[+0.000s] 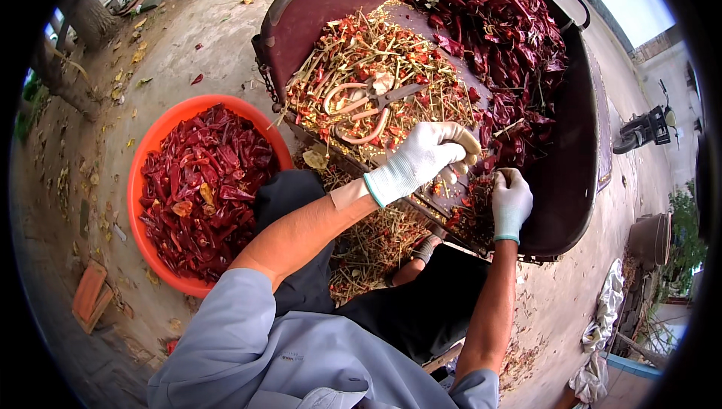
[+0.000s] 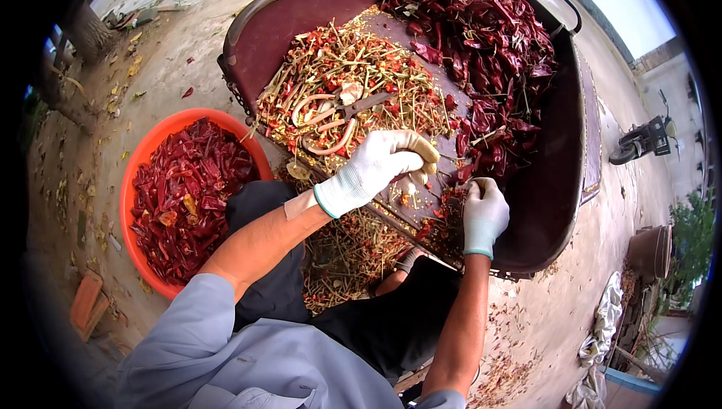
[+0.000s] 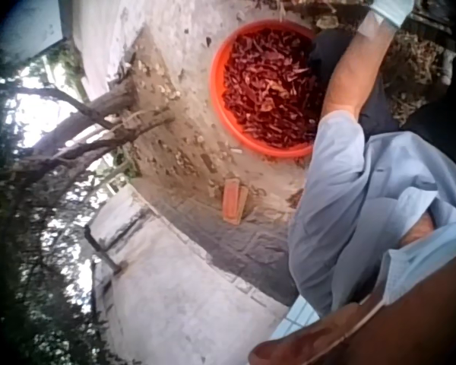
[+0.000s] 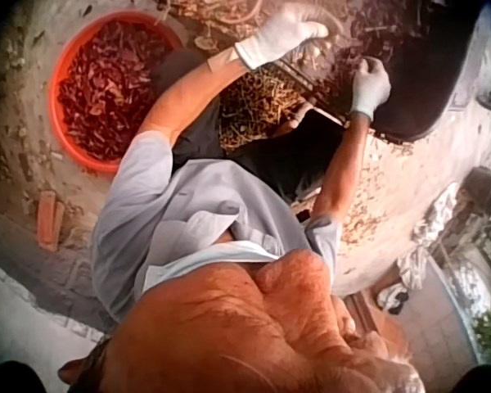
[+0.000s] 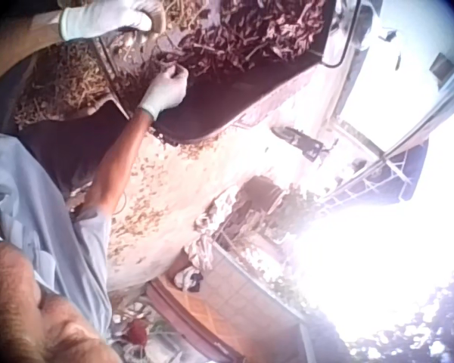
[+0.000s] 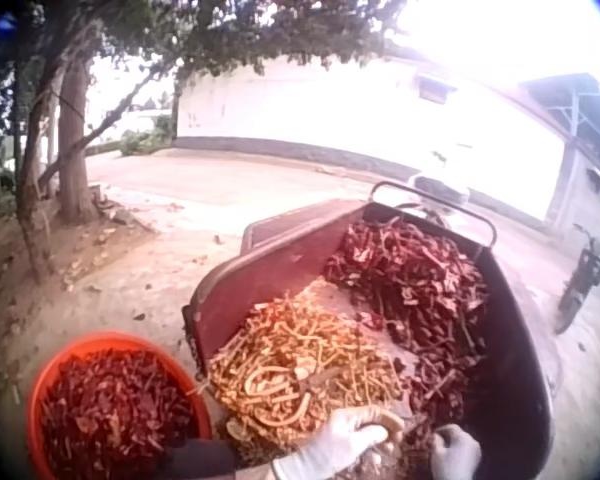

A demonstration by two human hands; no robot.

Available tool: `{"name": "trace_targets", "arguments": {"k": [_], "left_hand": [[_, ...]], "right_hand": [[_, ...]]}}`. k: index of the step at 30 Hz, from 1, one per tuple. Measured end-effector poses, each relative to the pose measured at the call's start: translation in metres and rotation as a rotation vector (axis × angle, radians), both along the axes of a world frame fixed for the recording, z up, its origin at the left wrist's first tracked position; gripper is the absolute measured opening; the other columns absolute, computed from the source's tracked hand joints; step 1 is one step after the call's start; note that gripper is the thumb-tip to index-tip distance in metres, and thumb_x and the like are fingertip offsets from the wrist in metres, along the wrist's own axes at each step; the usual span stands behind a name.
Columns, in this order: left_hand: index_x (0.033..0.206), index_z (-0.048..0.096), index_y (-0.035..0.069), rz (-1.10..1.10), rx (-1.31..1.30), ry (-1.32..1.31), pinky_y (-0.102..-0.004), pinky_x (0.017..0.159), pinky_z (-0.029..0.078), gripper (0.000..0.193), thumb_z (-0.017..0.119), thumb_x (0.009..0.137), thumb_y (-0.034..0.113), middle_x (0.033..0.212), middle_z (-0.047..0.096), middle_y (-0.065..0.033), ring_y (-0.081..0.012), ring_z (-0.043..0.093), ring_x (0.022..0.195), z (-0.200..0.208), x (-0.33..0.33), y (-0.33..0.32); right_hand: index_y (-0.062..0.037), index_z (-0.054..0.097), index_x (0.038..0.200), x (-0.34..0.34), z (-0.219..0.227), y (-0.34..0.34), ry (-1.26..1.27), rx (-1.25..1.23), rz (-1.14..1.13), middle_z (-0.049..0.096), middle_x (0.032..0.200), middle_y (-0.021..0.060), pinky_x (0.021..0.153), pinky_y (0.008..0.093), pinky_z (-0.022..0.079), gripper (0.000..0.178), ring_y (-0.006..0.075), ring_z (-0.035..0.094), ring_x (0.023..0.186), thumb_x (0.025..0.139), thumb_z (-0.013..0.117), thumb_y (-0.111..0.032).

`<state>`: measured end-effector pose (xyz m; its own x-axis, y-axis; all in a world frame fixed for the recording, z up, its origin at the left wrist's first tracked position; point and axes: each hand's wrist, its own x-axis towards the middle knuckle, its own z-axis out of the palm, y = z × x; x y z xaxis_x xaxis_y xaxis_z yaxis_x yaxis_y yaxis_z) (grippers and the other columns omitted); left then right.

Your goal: The person cleans dried red chili peppers by removing the stems and scraping out the seeds using a small blade, then places the processed pepper shells into a red plastic basket.

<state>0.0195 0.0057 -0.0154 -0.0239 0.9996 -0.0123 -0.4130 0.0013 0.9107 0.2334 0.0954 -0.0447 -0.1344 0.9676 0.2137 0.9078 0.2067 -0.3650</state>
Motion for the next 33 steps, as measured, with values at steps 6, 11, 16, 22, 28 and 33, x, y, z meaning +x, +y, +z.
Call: {"name": "trace_targets", "arguments": {"k": [6,11,16,22,28,33], "left_hand": [[0.112,0.068,0.002,0.123,0.12,0.436,-0.021,0.055,0.052,0.022,0.056,0.095,0.01,0.086,0.069,-0.0034,-0.0056,0.063,0.067,-0.005,0.006,-0.004],[0.112,0.069,0.002,0.095,0.018,0.415,-0.0209,0.054,0.051,0.022,0.06,0.094,0.012,0.083,0.07,-0.0029,-0.0048,0.062,0.064,0.0,0.006,-0.001],[0.11,0.07,0.004,0.149,0.048,0.405,-0.0208,0.053,0.049,0.021,0.064,0.092,0.014,0.083,0.07,-0.0025,-0.0035,0.062,0.065,0.0,0.005,0.001],[0.109,0.071,0.007,0.24,0.228,0.668,-0.0286,0.067,0.054,0.029,0.074,0.083,0.021,0.088,0.071,-0.0064,-0.0123,0.067,0.075,-0.008,0.008,-0.001],[0.106,0.072,0.012,0.292,0.407,0.88,-0.0328,0.072,0.055,0.034,0.077,0.076,0.027,0.091,0.067,-0.0076,-0.0223,0.068,0.079,-0.01,0.01,-0.003],[0.098,0.07,0.011,0.285,0.483,0.926,-0.0325,0.069,0.055,0.021,0.073,0.081,0.022,0.09,0.067,-0.0068,-0.0221,0.069,0.08,-0.012,0.011,-0.006]], "right_hand": [[-0.0143,0.067,0.116,0.001,0.0,-0.003,0.003,0.214,0.281,0.068,0.104,0.0109,0.078,0.0383,0.054,0.034,0.0289,0.067,0.089,0.085,0.06,-0.002],[-0.0187,0.068,0.114,-0.011,-0.007,0.015,-0.417,0.13,0.428,0.065,0.116,0.0053,0.085,0.0405,0.053,0.034,0.0279,0.062,0.103,0.083,0.063,-0.007],[-0.0101,0.071,0.104,-0.013,-0.003,0.007,-0.068,0.034,0.291,0.07,0.094,0.0108,0.076,0.0361,0.054,0.024,0.0263,0.069,0.083,0.079,0.072,-0.014],[0.0028,0.066,0.09,-0.032,0.036,-0.041,0.668,-0.257,0.258,0.065,0.073,-0.0001,0.063,0.0213,0.047,0.011,0.0031,0.055,0.069,0.081,0.068,-0.002],[0.0027,0.065,0.09,-0.042,0.042,-0.069,0.689,-0.203,0.264,0.062,0.069,-0.0017,0.058,0.0211,0.045,0.012,0.0034,0.053,0.062,0.082,0.072,-0.003],[0.0024,0.067,0.103,-0.043,0.059,-0.082,0.408,-0.278,0.225,0.068,0.08,0.0029,0.063,0.0231,0.05,0.019,0.0064,0.061,0.069,0.085,0.069,-0.002]]}}
